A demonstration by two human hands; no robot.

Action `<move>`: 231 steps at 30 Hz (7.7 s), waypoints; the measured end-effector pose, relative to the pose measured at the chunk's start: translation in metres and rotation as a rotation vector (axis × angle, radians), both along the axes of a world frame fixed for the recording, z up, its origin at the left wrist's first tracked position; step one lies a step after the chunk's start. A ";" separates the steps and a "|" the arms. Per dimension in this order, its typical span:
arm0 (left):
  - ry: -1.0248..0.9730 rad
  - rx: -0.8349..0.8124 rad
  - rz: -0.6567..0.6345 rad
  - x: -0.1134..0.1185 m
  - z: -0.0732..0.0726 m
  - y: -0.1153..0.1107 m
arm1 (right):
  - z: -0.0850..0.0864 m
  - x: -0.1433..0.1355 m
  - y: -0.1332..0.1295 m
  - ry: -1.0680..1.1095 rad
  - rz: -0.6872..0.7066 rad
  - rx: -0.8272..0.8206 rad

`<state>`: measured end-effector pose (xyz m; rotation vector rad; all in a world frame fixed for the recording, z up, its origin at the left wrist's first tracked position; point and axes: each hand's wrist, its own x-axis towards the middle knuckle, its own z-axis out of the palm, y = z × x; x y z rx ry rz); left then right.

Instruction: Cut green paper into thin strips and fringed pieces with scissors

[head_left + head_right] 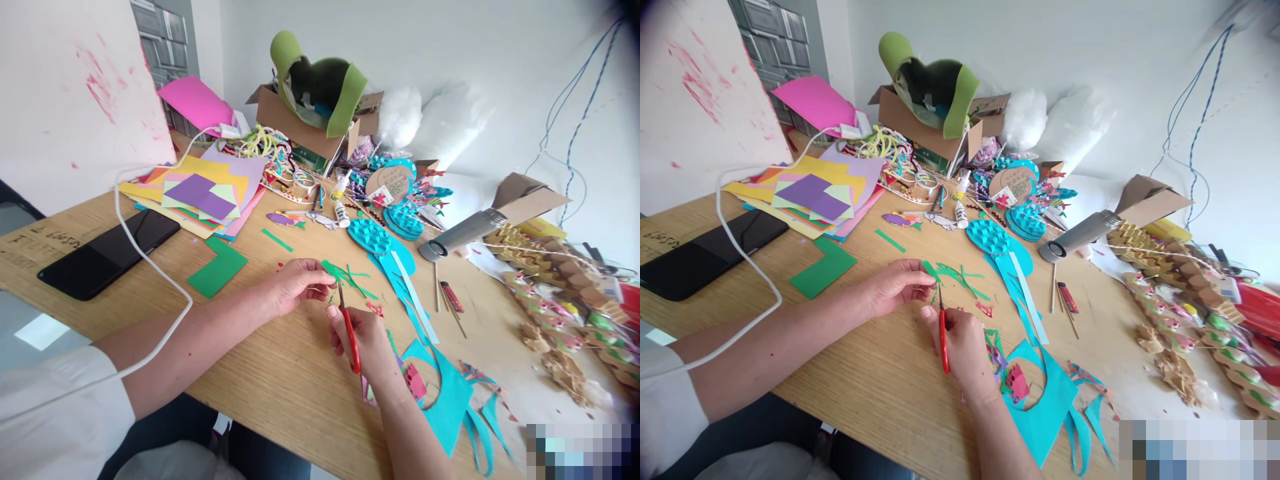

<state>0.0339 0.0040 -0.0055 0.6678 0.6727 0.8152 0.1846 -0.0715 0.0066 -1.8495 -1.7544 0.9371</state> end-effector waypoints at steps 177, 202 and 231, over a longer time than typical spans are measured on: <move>0.244 0.226 -0.144 0.002 -0.001 -0.001 | 0.004 0.001 0.002 0.106 -0.040 -0.142; 0.296 0.292 -0.083 0.001 0.000 0.000 | 0.006 0.000 0.001 0.115 -0.038 -0.144; 0.315 0.288 0.058 0.000 0.007 -0.004 | 0.007 0.000 0.001 0.302 -0.128 -0.102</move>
